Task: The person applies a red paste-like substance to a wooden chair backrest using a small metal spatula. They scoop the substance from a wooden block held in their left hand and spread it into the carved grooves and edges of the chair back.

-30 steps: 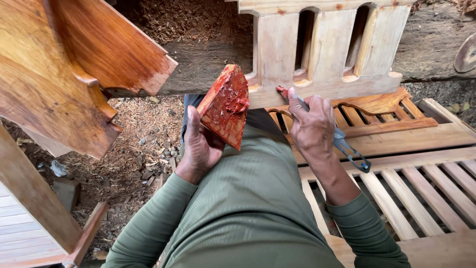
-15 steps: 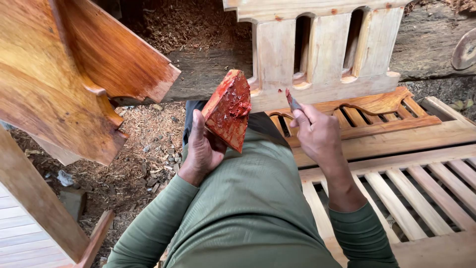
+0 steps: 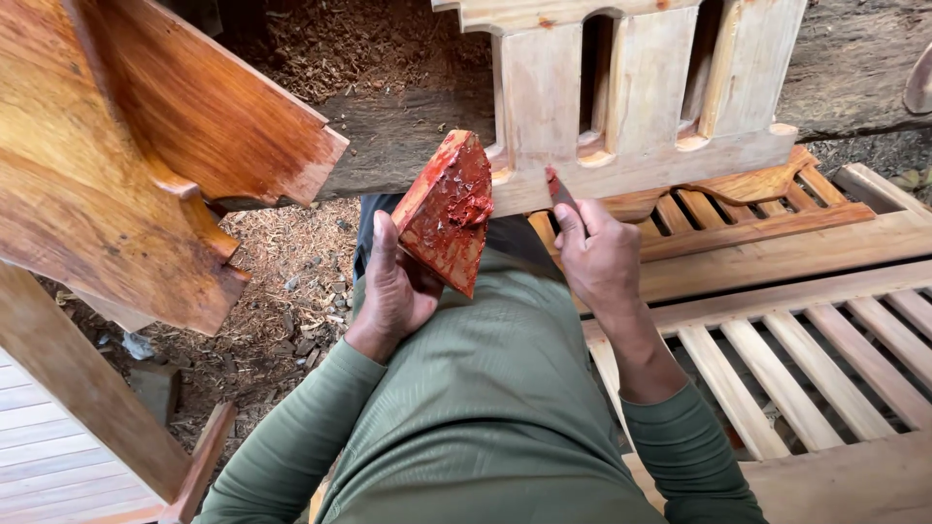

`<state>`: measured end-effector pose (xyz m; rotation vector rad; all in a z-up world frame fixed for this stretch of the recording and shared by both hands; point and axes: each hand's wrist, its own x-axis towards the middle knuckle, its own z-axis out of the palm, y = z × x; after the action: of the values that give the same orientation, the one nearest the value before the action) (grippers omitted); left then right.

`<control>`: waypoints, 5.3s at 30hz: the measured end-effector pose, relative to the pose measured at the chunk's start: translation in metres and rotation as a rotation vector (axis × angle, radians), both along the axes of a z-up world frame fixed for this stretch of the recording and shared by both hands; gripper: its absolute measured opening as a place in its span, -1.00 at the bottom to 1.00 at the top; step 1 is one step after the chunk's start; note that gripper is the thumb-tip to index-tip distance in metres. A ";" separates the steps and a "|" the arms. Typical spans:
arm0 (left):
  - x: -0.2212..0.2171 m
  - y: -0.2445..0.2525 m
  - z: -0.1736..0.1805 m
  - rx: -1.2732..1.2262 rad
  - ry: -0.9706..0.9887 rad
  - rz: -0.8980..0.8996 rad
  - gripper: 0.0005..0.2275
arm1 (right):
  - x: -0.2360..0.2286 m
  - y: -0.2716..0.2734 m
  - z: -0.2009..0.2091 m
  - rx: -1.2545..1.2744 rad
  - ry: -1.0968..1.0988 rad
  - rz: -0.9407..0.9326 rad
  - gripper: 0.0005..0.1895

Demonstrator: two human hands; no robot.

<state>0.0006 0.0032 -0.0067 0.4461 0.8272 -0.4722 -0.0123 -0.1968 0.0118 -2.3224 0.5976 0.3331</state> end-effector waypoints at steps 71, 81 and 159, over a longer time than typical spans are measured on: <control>0.007 -0.015 0.025 0.147 0.020 -0.014 -0.24 | 0.008 -0.099 0.018 0.031 0.071 -0.120 -0.90; 0.002 -0.010 0.018 0.159 0.022 -0.027 -0.24 | -0.002 -0.089 0.005 -0.281 -0.028 -0.052 -0.87; 0.017 -0.034 0.051 0.166 -0.093 -0.046 -0.16 | -0.007 -0.170 0.045 -0.496 0.016 0.291 -0.67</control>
<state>0.0174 -0.0305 0.0442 0.6365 0.7700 -0.4233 -0.0193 -0.3670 0.0567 -2.8971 0.3756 0.3687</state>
